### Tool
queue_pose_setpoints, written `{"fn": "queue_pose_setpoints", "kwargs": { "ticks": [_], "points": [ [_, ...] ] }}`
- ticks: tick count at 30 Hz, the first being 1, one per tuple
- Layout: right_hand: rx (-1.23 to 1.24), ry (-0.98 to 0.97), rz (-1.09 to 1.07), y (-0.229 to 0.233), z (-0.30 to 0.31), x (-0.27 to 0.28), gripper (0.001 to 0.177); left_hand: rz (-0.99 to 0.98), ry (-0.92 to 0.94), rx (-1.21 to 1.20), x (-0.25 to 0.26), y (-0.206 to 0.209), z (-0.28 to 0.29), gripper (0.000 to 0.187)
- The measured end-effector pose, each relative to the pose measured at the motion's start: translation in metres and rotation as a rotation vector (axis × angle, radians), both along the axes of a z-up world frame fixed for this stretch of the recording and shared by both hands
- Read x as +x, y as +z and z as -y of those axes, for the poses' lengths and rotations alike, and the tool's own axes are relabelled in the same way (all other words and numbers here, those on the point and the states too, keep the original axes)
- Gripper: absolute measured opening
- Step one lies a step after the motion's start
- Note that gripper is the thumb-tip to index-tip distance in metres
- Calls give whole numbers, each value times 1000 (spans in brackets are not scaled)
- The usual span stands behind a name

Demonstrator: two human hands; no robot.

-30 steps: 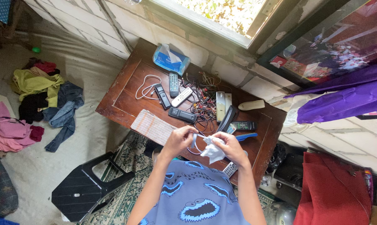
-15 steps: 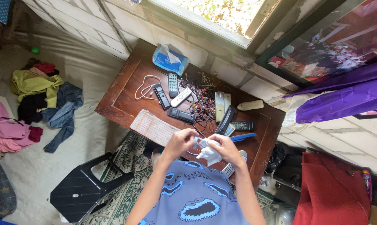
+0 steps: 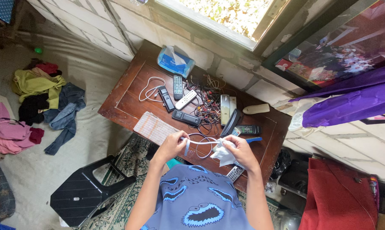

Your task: The person wipes several remote controls with a white cloth by hand, handling them one at a time and then placing them into a cardboard box.

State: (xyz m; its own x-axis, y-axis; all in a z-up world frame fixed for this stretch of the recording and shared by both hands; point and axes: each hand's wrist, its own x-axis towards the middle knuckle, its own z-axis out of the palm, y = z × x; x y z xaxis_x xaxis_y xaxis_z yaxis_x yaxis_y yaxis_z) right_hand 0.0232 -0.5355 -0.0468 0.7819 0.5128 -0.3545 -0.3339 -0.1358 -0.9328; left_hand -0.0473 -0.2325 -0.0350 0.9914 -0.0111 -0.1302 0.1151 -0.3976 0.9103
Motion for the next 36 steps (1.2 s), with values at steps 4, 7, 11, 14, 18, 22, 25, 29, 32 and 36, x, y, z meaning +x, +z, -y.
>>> {"fn": "queue_pose_setpoints", "kwargs": {
  "ticks": [4, 7, 11, 14, 18, 22, 25, 29, 32, 36],
  "points": [
    [-84, 92, 47, 0, -16, -4, 22, -117, -12, -108, 0, 0, 15, 19],
    [-56, 150, 55, -4, -22, -8, 22, -98, -48, -126, 0, -2, 19, 19],
    [-39, 98, 27, -4, -10, -3, 22, 22, -41, -137, 3, -12, 2, 17],
    [-40, 46, 12, -1, 3, 1, 21, -33, 21, -173, 2, -15, -10, 17],
    [-74, 44, 27, 1, 2, -1, 21, -96, 21, -63, 2, -8, -5, 17],
    [-91, 145, 80, -6, -20, -7, 23, 3, -69, -112, 6, -4, 23, 16],
    [-62, 156, 85, -9, -25, -10, 23, 106, -76, -137, 7, -3, 31, 15],
    [-92, 90, 33, -6, -6, -5, 22, -21, -43, -98, 6, -2, 13, 16],
    [-64, 19, 14, -4, 10, -1, 21, -34, -2, -74, 1, -4, -8, 15],
    [-75, 25, 65, -4, 8, 0, 22, 26, 25, -74, 0, -3, -9, 14]
  ]
}}
